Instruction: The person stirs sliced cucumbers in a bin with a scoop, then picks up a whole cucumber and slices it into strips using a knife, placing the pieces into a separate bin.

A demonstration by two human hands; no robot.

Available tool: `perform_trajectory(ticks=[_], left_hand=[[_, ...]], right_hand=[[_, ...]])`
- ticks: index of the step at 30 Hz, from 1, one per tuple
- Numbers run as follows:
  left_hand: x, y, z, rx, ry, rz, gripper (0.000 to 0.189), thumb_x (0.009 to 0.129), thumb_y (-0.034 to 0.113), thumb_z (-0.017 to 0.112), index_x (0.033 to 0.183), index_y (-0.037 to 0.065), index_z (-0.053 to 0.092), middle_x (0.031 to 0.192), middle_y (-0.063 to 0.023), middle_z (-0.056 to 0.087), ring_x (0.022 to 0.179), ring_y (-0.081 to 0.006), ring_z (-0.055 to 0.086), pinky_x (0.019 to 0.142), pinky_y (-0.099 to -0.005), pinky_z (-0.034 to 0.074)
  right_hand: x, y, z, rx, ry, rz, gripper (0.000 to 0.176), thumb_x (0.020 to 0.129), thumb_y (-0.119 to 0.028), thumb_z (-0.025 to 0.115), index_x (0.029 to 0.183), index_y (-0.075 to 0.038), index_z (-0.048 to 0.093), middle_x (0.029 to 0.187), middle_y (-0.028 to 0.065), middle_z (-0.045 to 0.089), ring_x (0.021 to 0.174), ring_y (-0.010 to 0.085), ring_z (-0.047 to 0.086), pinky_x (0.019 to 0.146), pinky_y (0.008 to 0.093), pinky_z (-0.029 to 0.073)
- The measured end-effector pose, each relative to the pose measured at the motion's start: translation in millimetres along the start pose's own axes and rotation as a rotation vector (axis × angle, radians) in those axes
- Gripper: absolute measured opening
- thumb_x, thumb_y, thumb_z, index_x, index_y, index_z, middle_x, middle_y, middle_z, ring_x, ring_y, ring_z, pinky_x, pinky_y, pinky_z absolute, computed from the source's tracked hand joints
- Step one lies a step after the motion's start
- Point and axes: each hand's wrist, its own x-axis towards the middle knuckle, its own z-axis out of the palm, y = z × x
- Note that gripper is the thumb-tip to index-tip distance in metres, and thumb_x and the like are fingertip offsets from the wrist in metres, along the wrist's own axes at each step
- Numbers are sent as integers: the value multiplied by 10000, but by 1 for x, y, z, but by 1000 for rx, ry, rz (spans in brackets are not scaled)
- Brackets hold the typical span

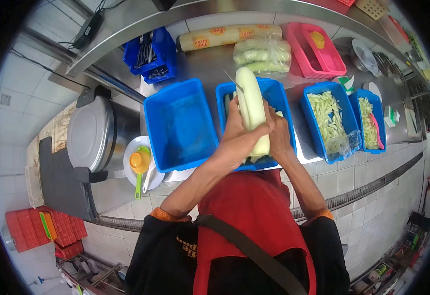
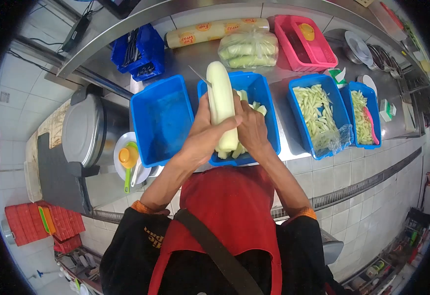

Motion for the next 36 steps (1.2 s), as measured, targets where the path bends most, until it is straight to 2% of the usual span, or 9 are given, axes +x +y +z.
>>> perform_trajectory(ticks=[4,10,12,15,18,20,24,28,36], left_hand=[[3,12,7,-174,28,-178,774,845,16,600,1475,123,165,1254,-132,425,1047,-241,554,610,-346,597],[-15,2,21,-182,32,-226,758,829,14,598,1456,126,186,1078,-117,494,811,-195,595,532,-349,589],[-32,-10,26,-189,-47,-312,822,834,0,586,1499,175,135,1012,-118,517,739,-203,604,489,-349,577],[-67,-5,38,-200,-257,-383,872,835,-3,593,1520,164,79,1062,-126,508,737,-212,605,490,-352,583],[-50,-27,31,-166,-102,-469,871,836,-4,606,1519,160,92,1132,-131,494,779,-222,602,507,-371,591],[-24,-59,13,-52,-33,-354,818,835,21,662,1487,85,173,1213,-145,484,1030,-232,577,736,-358,601],[-5,-80,-17,179,186,-82,674,858,156,754,1346,-7,320,1234,-143,518,1128,-217,556,975,-330,474],[25,-40,-37,-400,202,-176,557,1006,563,418,1214,51,486,1050,-122,608,888,-213,621,794,-349,537],[52,28,-15,-666,72,121,497,1053,511,277,1161,79,497,951,-107,592,767,-220,567,693,-361,501]], right_hand=[[8,3,8,-59,-36,38,639,825,-210,656,1368,10,399,881,199,633,668,366,678,529,429,551],[15,25,21,-23,39,89,581,847,-205,645,1351,-33,413,818,226,629,661,399,662,526,478,527],[23,38,19,71,98,253,397,884,-183,617,1230,-55,471,736,242,614,653,411,652,517,492,500],[32,73,17,-149,197,264,129,947,-137,524,1007,-40,465,693,246,606,644,448,632,530,521,473],[25,74,-7,13,22,243,125,964,-135,501,1013,-24,471,695,267,609,651,478,620,561,558,464],[18,74,-3,-9,13,226,256,997,-145,504,1217,-14,525,815,299,635,796,474,627,594,536,451],[-5,32,-17,159,33,241,243,1006,-155,496,1208,-28,546,780,260,636,703,456,627,580,499,456],[-25,-41,-29,257,62,306,215,1002,-139,487,1142,13,550,745,253,636,701,464,631,609,497,480],[-29,-84,-22,395,80,200,346,956,-48,532,1295,-9,473,763,243,638,659,402,651,588,443,490]])
